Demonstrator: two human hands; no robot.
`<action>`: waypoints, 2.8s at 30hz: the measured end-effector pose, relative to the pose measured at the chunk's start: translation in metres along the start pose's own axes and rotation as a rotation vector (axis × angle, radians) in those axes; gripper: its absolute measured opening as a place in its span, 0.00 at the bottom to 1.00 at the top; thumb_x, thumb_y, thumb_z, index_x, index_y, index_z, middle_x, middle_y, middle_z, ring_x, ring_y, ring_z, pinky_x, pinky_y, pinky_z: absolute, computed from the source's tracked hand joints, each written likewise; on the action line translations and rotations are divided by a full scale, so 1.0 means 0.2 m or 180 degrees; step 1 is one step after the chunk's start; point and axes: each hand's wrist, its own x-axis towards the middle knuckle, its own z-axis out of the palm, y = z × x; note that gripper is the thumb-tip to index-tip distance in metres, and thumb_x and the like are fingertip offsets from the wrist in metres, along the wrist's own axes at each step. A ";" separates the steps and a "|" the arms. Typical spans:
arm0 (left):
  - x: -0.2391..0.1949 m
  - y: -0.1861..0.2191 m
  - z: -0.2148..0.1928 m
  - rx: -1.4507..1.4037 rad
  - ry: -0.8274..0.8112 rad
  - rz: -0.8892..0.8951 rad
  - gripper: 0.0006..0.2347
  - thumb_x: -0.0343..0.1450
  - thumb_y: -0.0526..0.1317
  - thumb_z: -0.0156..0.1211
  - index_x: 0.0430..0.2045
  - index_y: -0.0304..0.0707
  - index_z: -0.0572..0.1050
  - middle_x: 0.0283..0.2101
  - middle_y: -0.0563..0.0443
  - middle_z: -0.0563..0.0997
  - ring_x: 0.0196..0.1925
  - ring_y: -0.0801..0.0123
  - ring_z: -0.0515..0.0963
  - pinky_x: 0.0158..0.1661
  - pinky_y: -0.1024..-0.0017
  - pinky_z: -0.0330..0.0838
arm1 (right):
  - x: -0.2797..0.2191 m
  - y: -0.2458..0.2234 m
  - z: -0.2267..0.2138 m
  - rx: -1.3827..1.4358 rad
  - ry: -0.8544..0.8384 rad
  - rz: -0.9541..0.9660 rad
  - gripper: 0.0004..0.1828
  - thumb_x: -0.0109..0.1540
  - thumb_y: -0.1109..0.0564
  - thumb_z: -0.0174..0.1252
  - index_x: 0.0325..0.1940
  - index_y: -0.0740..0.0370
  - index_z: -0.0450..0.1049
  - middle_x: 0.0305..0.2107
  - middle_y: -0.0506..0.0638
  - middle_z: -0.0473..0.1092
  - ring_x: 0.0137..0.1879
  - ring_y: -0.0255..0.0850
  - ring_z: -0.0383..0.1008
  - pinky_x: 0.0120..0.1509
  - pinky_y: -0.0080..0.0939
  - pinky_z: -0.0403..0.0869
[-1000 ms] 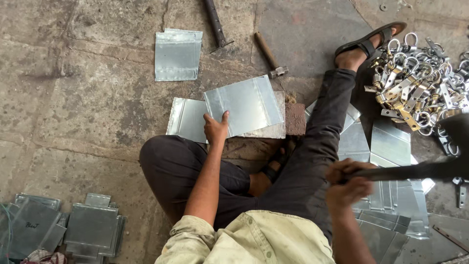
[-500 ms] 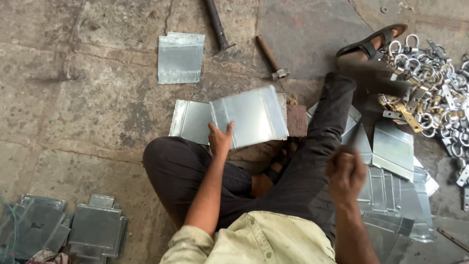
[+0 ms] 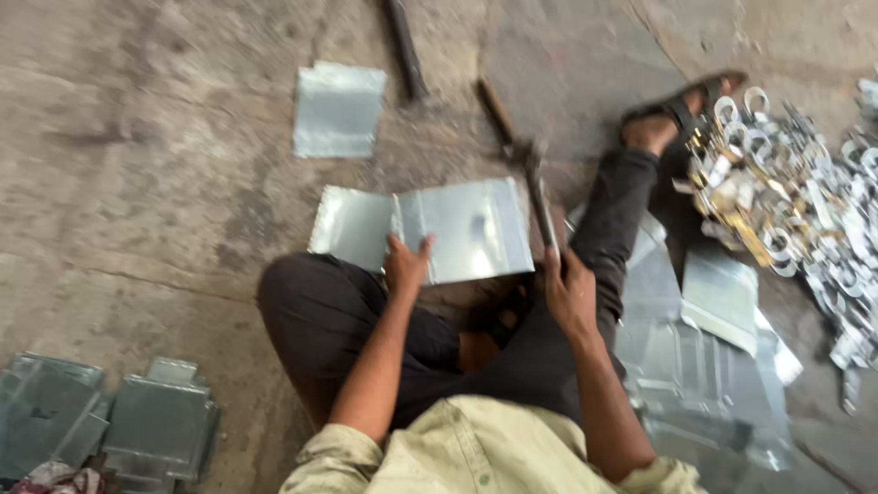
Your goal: The person hammers a metal sheet on a stone block, then picks up a different metal sheet and hammers its edges while sitting on the floor.
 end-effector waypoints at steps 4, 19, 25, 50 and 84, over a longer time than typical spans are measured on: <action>0.03 0.01 -0.01 -0.0150 0.0080 0.0139 0.35 0.65 0.63 0.67 0.50 0.28 0.65 0.43 0.22 0.81 0.47 0.30 0.81 0.48 0.46 0.75 | -0.02 -0.04 0.04 0.0837 0.0207 -0.0163 0.21 0.75 0.47 0.47 0.39 0.68 0.70 0.21 0.58 0.69 0.26 0.48 0.71 0.32 0.48 0.68; 0.22 -0.22 0.15 -0.0614 0.0616 -0.0424 0.24 0.72 0.57 0.57 0.50 0.34 0.70 0.42 0.27 0.82 0.46 0.31 0.80 0.46 0.43 0.73 | -0.20 0.46 0.20 0.1883 -0.0961 0.2038 0.25 0.70 0.36 0.43 0.33 0.58 0.64 0.16 0.45 0.56 0.16 0.33 0.52 0.19 0.35 0.52; 0.35 -0.28 0.09 -0.1648 0.1162 -0.0527 0.15 0.79 0.46 0.48 0.49 0.31 0.70 0.46 0.26 0.80 0.48 0.33 0.80 0.47 0.48 0.73 | -0.24 0.48 0.25 0.1690 -0.0991 0.2225 0.25 0.71 0.36 0.47 0.34 0.59 0.61 0.16 0.44 0.54 0.16 0.33 0.51 0.18 0.36 0.52; 0.89 -0.44 0.19 -0.2070 0.0886 -0.3150 0.23 0.77 0.45 0.51 0.65 0.29 0.61 0.63 0.28 0.70 0.61 0.42 0.75 0.56 0.55 0.69 | -0.14 0.48 0.36 0.1485 -0.1191 0.2456 0.25 0.66 0.36 0.54 0.29 0.58 0.61 0.13 0.44 0.54 0.14 0.34 0.52 0.17 0.37 0.53; 0.19 -0.30 0.28 -0.3726 0.0074 -0.0974 0.20 0.76 0.39 0.54 0.61 0.27 0.66 0.61 0.40 0.76 0.60 0.57 0.77 0.57 0.63 0.69 | -0.43 -0.76 -0.39 0.2205 -0.0626 -0.2663 0.13 0.69 0.49 0.48 0.38 0.60 0.69 0.31 0.53 0.73 0.36 0.44 0.76 0.42 0.45 0.71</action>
